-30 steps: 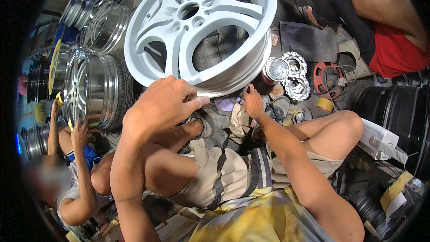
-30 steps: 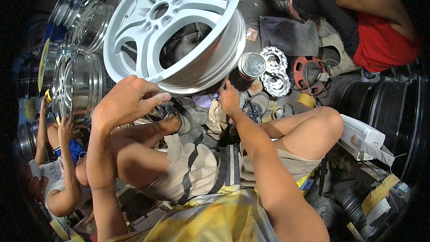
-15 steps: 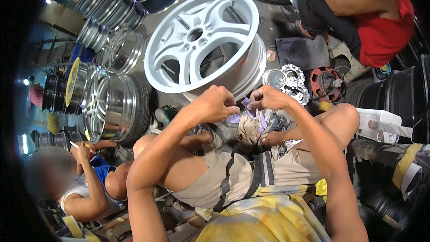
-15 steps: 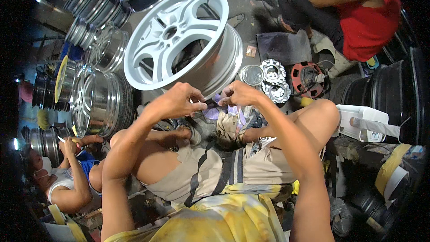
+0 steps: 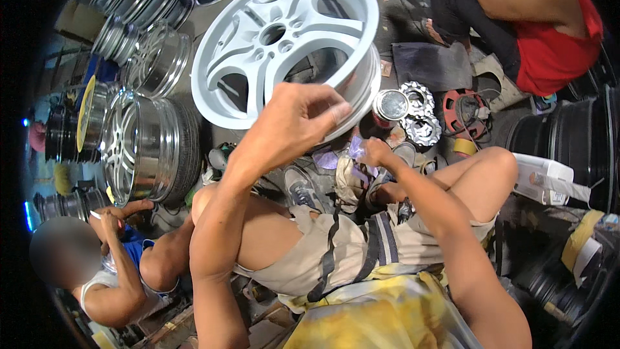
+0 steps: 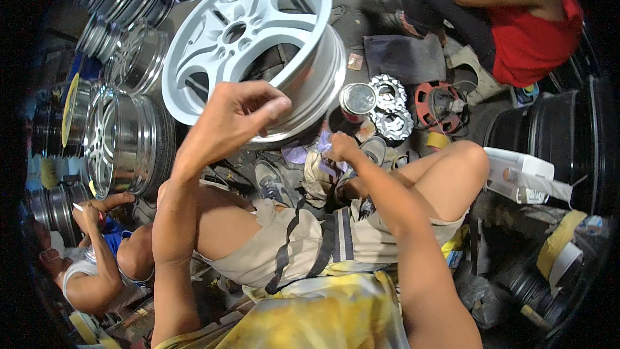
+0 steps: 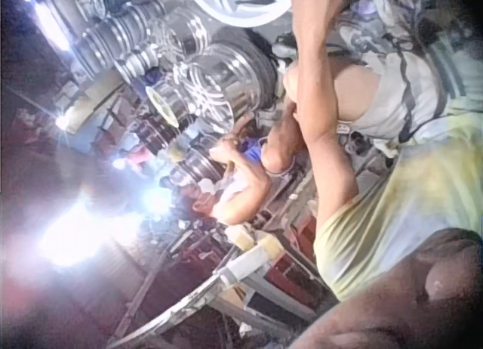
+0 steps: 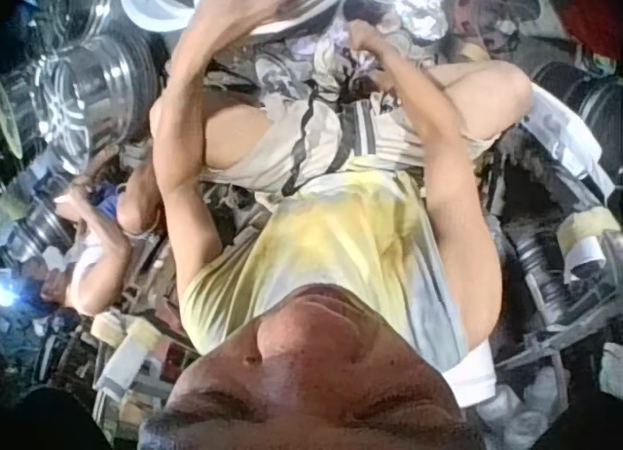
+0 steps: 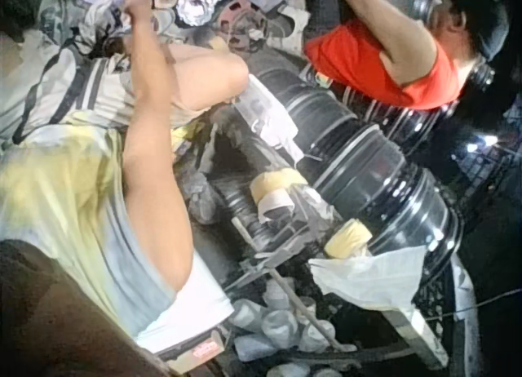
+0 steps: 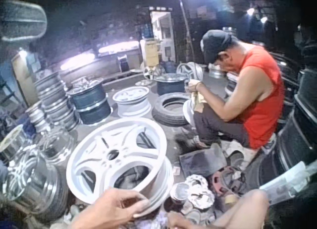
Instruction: The person sits on the floor in a workshop and uses a sanding block to smooth the surface of a silver car wheel. They rotate the wheel to access different areas, sanding the face and the inner barrel. The person also uses a small brush to clean the wheel's crevices.
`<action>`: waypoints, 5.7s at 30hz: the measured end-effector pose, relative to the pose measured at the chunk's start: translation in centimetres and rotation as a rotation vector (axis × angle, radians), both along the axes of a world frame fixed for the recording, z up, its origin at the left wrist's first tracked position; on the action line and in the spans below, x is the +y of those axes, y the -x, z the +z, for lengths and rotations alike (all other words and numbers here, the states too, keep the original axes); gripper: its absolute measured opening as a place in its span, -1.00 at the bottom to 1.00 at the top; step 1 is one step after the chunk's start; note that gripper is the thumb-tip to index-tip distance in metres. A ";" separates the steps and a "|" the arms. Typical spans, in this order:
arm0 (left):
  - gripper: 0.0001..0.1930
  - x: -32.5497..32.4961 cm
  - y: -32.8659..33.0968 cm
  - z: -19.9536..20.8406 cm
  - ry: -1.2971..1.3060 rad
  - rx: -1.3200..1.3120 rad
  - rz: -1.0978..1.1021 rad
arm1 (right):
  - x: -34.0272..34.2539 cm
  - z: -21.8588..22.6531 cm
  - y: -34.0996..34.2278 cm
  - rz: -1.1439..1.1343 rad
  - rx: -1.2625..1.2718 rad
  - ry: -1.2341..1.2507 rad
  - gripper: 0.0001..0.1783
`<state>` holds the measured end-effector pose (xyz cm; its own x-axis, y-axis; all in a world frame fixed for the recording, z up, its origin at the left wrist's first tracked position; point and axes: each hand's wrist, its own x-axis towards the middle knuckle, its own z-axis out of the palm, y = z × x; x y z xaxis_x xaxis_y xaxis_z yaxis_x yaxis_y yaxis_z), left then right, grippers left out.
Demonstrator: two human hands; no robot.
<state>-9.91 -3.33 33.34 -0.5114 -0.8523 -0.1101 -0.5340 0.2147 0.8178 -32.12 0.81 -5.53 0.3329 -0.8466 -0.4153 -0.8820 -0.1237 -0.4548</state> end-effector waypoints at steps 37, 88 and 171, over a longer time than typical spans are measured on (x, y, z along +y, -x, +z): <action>-0.75 -15.4 4.2 -4.9 0.566 -0.108 0.160 | -7.6 26.4 0.1 -0.732 -1.033 0.928 -0.81; -0.57 -16.8 4.0 -5.3 0.401 -0.260 0.095 | -9.2 28.6 -1.1 -0.401 -0.806 1.155 -0.83; -0.61 -16.4 4.8 -4.5 0.435 -0.249 0.061 | -13.2 27.5 0.1 -0.526 -1.031 0.981 -0.88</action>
<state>-14.76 -19.77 28.82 -0.4627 -0.8738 0.1494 -0.7237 0.4696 0.5057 -32.25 -12.42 21.93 -0.3022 -0.7527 0.5849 -0.2787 -0.5170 -0.8094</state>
